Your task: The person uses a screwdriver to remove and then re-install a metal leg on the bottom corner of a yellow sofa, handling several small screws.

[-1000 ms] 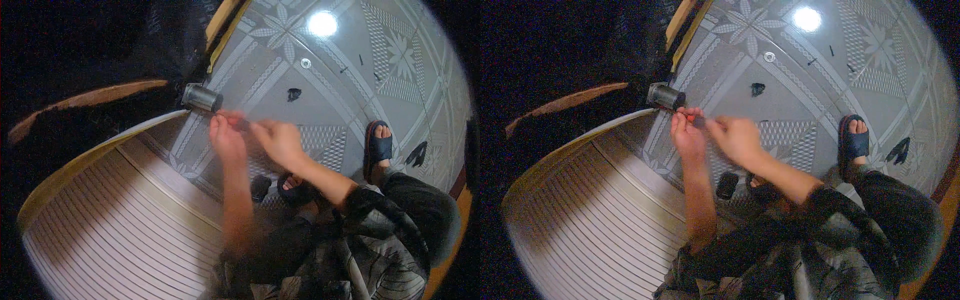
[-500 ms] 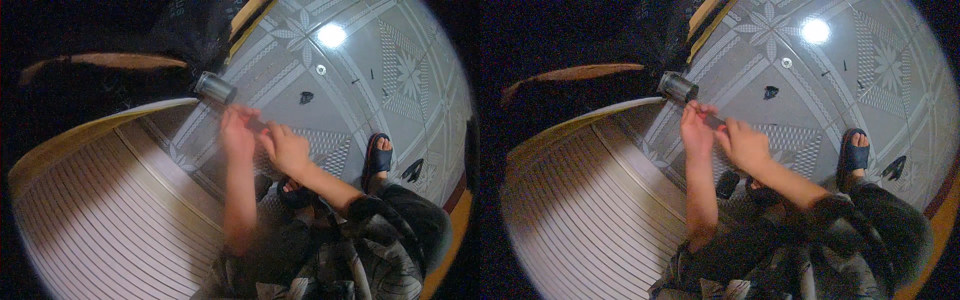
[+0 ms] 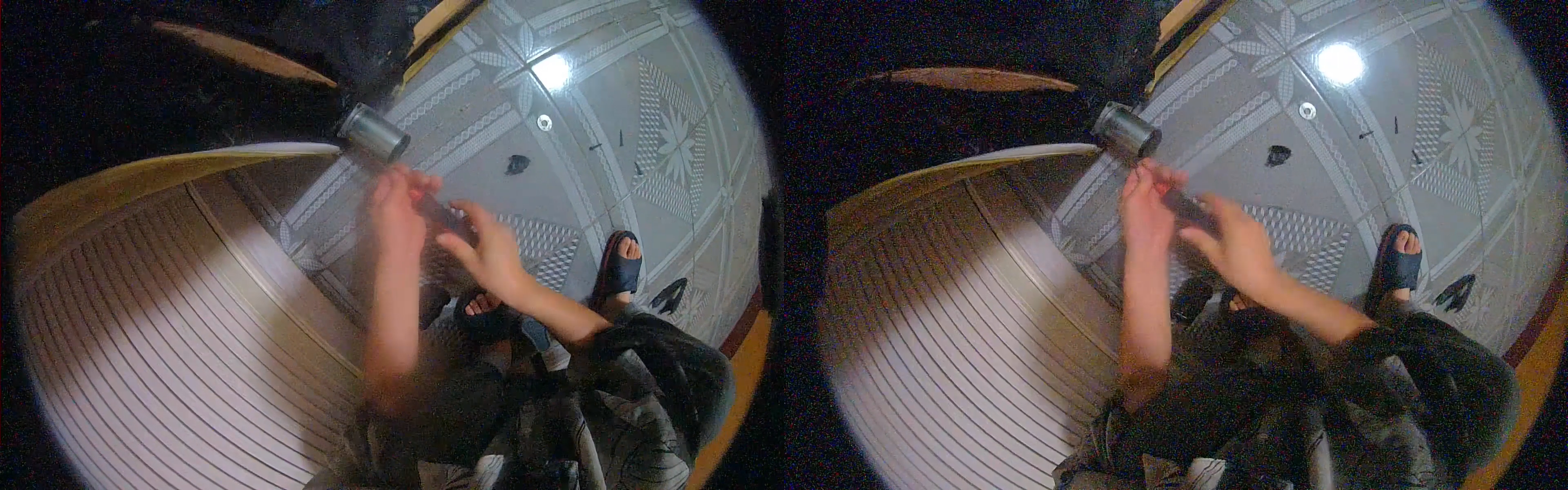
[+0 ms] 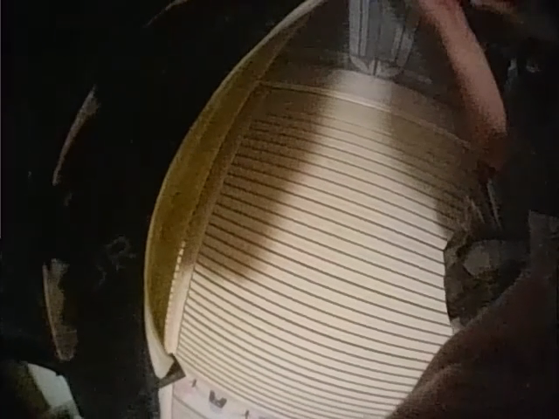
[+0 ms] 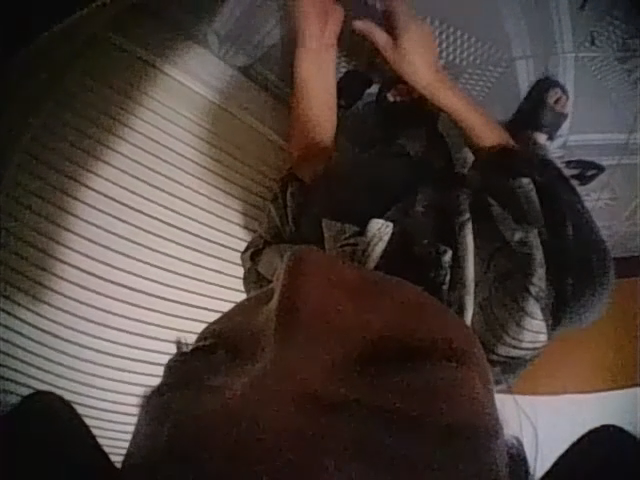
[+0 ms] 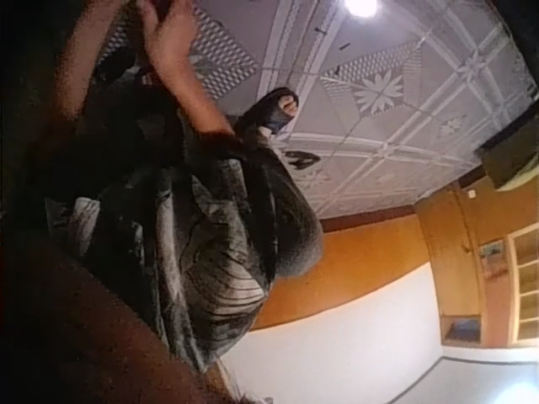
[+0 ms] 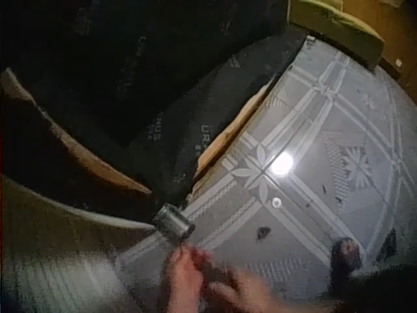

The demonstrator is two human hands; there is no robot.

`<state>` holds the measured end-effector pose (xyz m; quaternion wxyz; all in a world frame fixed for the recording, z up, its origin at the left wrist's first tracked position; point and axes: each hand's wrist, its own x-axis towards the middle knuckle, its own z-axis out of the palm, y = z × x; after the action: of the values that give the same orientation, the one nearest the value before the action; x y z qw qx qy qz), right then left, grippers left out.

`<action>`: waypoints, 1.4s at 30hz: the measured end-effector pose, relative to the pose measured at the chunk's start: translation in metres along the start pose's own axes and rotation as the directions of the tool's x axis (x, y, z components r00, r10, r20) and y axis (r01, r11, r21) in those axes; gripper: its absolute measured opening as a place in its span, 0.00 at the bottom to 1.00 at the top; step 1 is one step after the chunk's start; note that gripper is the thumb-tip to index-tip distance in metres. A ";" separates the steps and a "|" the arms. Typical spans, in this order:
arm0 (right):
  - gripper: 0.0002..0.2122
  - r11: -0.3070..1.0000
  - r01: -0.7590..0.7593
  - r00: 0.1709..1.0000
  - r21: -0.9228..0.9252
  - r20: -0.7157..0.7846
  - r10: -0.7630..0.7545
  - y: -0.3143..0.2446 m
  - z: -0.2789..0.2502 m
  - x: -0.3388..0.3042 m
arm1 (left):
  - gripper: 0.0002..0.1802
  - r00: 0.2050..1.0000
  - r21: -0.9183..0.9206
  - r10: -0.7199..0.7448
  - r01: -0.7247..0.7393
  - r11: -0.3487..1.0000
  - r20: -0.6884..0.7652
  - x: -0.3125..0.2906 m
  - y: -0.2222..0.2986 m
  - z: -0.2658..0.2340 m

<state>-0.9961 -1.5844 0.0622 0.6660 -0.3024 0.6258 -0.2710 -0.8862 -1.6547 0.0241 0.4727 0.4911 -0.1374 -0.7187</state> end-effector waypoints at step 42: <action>0.16 0.987 0.151 0.985 -0.055 -0.072 -0.155 -0.010 0.004 -0.006 | 0.10 0.980 -0.112 0.174 -0.184 0.977 -0.094 0.004 0.000 -0.001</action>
<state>-0.9924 -1.5865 0.0737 0.6111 -0.3554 0.6322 -0.3170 -0.8856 -1.6579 0.0208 0.5694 0.4771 -0.1178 -0.6590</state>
